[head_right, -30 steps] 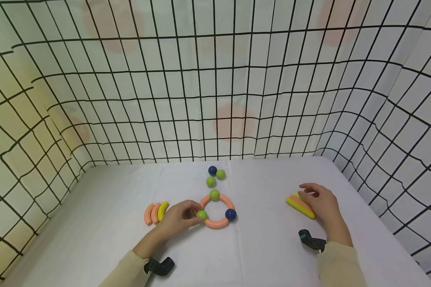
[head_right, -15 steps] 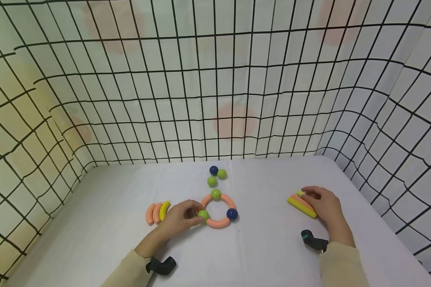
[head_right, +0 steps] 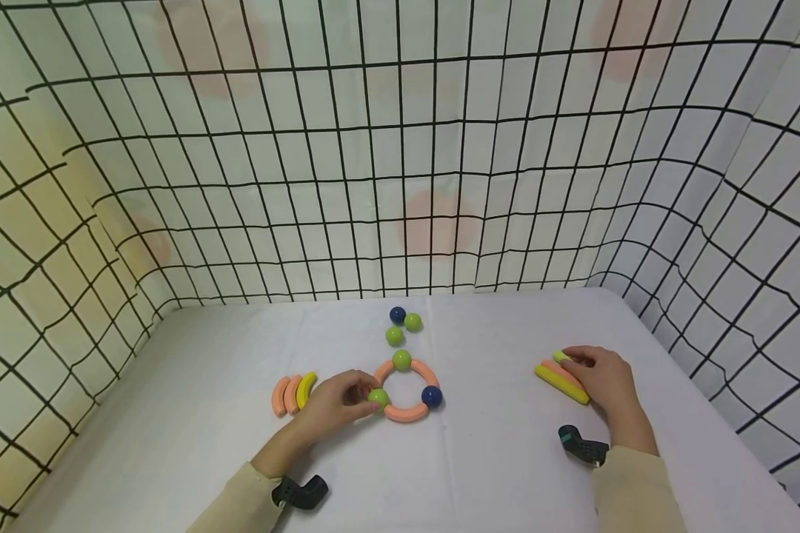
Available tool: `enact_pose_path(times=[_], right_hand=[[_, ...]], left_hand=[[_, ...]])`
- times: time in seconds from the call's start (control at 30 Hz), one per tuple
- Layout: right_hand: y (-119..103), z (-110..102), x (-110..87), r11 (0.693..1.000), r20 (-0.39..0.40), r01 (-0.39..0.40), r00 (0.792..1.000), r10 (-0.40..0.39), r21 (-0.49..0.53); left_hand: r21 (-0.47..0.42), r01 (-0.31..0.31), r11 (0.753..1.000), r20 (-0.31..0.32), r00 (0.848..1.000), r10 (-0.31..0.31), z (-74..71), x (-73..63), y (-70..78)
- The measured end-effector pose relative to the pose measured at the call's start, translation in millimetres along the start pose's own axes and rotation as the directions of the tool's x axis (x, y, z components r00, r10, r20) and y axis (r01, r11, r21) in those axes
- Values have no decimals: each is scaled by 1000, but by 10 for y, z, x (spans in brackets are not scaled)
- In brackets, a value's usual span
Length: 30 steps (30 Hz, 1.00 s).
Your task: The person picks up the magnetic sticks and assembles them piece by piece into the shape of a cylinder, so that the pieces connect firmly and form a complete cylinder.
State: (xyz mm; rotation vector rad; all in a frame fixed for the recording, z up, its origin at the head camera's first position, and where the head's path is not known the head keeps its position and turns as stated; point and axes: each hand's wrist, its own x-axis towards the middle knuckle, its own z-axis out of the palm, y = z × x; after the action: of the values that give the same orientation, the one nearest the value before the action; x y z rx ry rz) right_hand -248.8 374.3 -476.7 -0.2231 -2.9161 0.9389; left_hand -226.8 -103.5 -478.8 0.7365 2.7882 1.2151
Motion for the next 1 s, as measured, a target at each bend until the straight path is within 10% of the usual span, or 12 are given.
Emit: enact_pose_path(times=[1.0], right_hand=[[-538,-101,-96,941,-167,61,986,-5,332]], left_hand=[[-8,-22,1000,1,1000,22,7,-4,-28]])
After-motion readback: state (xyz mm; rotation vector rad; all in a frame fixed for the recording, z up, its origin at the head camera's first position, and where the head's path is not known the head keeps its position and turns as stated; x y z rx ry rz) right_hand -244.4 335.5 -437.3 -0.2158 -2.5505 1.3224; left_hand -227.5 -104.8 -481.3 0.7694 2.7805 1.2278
